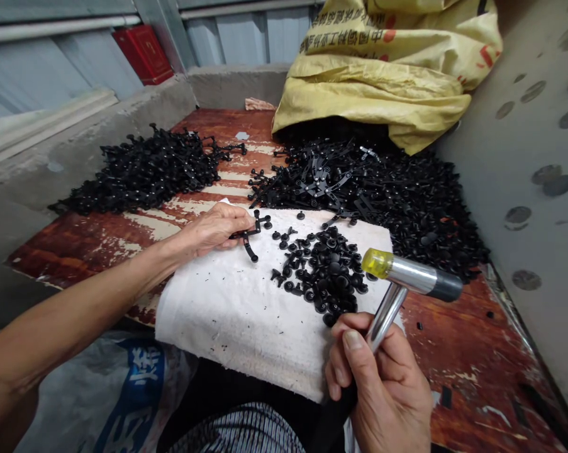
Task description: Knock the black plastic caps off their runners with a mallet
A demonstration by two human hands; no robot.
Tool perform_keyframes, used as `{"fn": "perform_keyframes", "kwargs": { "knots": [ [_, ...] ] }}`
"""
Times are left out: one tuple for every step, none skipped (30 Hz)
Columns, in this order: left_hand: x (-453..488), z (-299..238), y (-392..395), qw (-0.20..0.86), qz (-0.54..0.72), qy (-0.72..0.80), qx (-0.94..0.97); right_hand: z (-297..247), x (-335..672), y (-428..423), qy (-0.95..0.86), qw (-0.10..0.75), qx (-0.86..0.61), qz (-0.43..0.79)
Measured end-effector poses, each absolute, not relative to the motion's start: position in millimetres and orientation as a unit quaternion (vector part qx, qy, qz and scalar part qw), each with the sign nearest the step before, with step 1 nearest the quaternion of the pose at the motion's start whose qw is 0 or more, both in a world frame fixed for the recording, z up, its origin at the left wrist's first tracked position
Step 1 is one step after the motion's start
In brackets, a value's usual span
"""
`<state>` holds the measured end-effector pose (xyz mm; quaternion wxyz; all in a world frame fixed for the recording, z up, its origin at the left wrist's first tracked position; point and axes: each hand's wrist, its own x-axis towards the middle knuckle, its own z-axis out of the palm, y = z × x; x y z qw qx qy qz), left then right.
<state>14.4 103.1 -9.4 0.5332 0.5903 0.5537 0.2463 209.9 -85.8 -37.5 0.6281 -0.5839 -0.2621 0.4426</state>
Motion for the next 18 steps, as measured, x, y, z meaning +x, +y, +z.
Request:
{"fn": "perform_keyframes", "kwargs": {
  "knots": [
    [14.0, -10.3, 103.2, 0.53, 0.245, 0.55, 0.597, -37.5, 209.6, -85.7, -0.261, 0.627, -0.585, 0.443],
    [13.4, -11.3, 103.5, 0.527, 0.244, 0.545, 0.604, -37.5, 209.3, -85.4, -0.26, 0.627, -0.587, 0.442],
    [12.7, -12.3, 104.0, 0.523, 0.244, 0.539, 0.613, -37.5, 209.2, -84.9, -0.258, 0.627, -0.587, 0.443],
    [11.9, -13.3, 105.0, 0.518, 0.243, 0.534, 0.622, -37.4, 209.1, -84.2, -0.257, 0.628, -0.585, 0.444],
    [11.1, -14.2, 106.4, 0.513, 0.244, 0.532, 0.628, -37.1, 209.1, -83.5, -0.258, 0.63, -0.581, 0.446],
    [10.2, -15.0, 108.1, 0.506, 0.244, 0.533, 0.633, -36.6, 209.0, -82.9, -0.259, 0.631, -0.576, 0.451],
    [9.4, -15.4, 110.0, 0.5, 0.244, 0.534, 0.636, -35.9, 208.9, -82.5, -0.262, 0.631, -0.569, 0.457],
    [8.5, -15.7, 111.8, 0.495, 0.244, 0.533, 0.641, -35.0, 208.8, -82.3, -0.267, 0.632, -0.562, 0.463],
    [7.8, -15.6, 113.4, 0.492, 0.244, 0.53, 0.646, -34.1, 208.6, -82.3, -0.271, 0.632, -0.555, 0.468],
    [7.3, -15.2, 114.4, 0.492, 0.244, 0.524, 0.651, -33.3, 208.5, -82.6, -0.278, 0.632, -0.55, 0.47],
    [7.0, -14.6, 114.7, 0.494, 0.243, 0.519, 0.654, -32.7, 208.5, -83.0, -0.287, 0.631, -0.546, 0.471],
    [7.0, -13.7, 114.3, 0.496, 0.242, 0.518, 0.653, -32.5, 208.9, -83.6, -0.298, 0.627, -0.542, 0.474],
    [7.3, -12.6, 113.3, 0.498, 0.243, 0.522, 0.649, -32.7, 209.6, -84.2, -0.311, 0.623, -0.538, 0.475],
    [7.6, -11.4, 111.9, 0.499, 0.244, 0.526, 0.644, -33.2, 210.6, -84.7, -0.325, 0.616, -0.535, 0.478],
    [8.1, -10.2, 110.4, 0.501, 0.243, 0.529, 0.641, -33.8, 212.0, -85.1, -0.34, 0.602, -0.538, 0.482],
    [8.5, -9.1, 109.2, 0.504, 0.242, 0.529, 0.638, -34.2, 213.5, -85.2, -0.354, 0.585, -0.547, 0.483],
    [8.8, -8.1, 108.4, 0.509, 0.239, 0.526, 0.638, -34.3, 215.2, -84.9, -0.369, 0.562, -0.563, 0.48],
    [8.9, -7.3, 108.1, 0.515, 0.236, 0.521, 0.638, -33.9, 216.8, -83.7, -0.383, 0.544, -0.581, 0.468]
  ]
}}
